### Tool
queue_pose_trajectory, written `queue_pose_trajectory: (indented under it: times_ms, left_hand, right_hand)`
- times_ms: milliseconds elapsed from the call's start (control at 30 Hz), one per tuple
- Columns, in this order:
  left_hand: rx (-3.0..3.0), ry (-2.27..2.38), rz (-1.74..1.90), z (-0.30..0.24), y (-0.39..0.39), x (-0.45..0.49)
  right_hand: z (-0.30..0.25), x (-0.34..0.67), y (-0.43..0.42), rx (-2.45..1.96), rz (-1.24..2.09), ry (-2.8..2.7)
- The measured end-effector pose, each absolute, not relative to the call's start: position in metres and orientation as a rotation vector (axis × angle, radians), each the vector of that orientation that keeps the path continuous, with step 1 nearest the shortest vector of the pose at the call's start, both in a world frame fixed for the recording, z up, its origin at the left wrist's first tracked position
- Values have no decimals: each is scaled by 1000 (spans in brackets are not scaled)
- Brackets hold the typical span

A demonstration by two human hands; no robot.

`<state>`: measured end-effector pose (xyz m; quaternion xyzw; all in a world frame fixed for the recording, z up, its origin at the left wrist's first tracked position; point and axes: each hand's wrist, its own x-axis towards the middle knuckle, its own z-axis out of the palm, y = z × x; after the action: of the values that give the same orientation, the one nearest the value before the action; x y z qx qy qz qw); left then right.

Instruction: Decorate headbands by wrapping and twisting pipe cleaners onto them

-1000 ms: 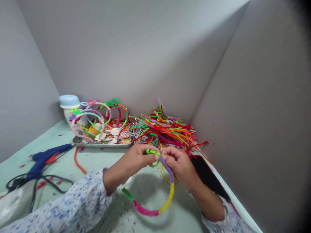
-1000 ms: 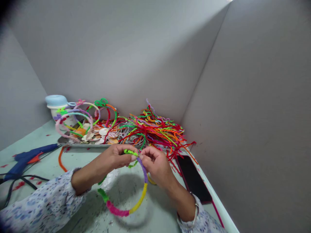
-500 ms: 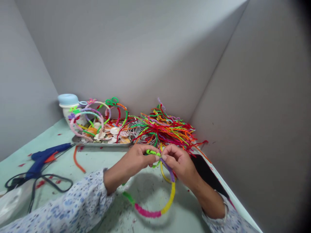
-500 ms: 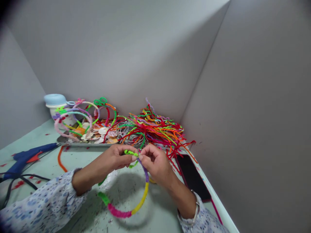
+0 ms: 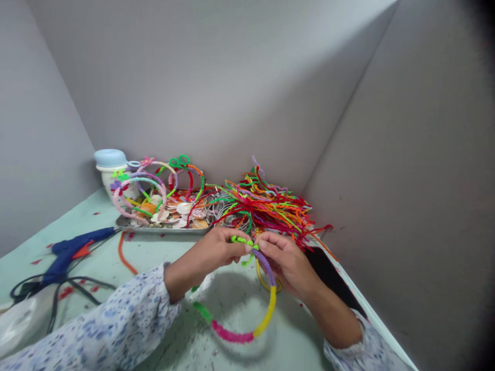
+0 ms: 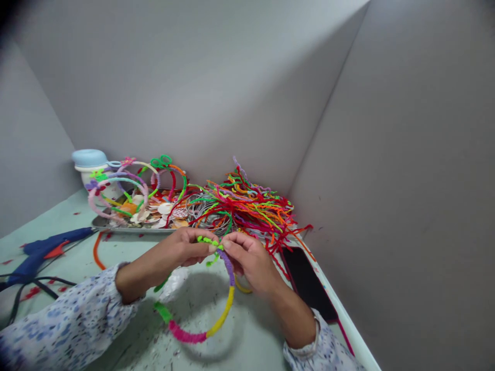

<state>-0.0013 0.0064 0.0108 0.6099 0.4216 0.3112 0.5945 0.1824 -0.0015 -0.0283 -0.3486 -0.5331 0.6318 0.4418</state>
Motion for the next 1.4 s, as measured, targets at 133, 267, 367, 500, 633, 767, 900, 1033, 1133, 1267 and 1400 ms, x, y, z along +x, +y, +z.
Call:
queue_pose_trajectory:
  times_ms: [133, 267, 367, 500, 633, 767, 900, 1033, 1133, 1267, 1400]
  left_hand:
    - [1353, 888, 696, 12, 6, -3]
    - [1318, 827, 647, 13, 5, -3]
    - [1324, 808, 617, 16, 3, -3]
    - [1350, 846, 616, 19, 0, -2]
    - [1397, 870, 624, 22, -3, -1]
    - [1433, 892, 627, 21, -3, -1]
    - [1429, 861, 613, 20, -3, -1]
    - [1416, 839, 604, 18, -3, -1]
    - [1430, 825, 591, 17, -3, -1]
    - [1440, 845, 577, 17, -4, 0]
    - [1413, 818, 560, 19, -5, 1]
  right_hand:
    - [-28, 189, 2, -814, 1595, -1390]
    - [-28, 192, 3, -773, 1571, -1467]
    - [-29, 191, 4, -758, 1560, -1484]
    - [-31, 190, 4, -719, 1604, -1469]
    - [-32, 190, 3, -693, 1685, -1425]
    - [-30, 192, 1, -700, 1688, -1443]
    - [-27, 195, 1, -694, 1661, -1490]
    - [-24, 197, 0, -723, 1662, -1509]
    - [-22, 198, 0, -762, 1674, -1553]
    - [-20, 200, 0, -765, 1685, -1584]
    - [-16, 201, -1, -755, 1674, -1625]
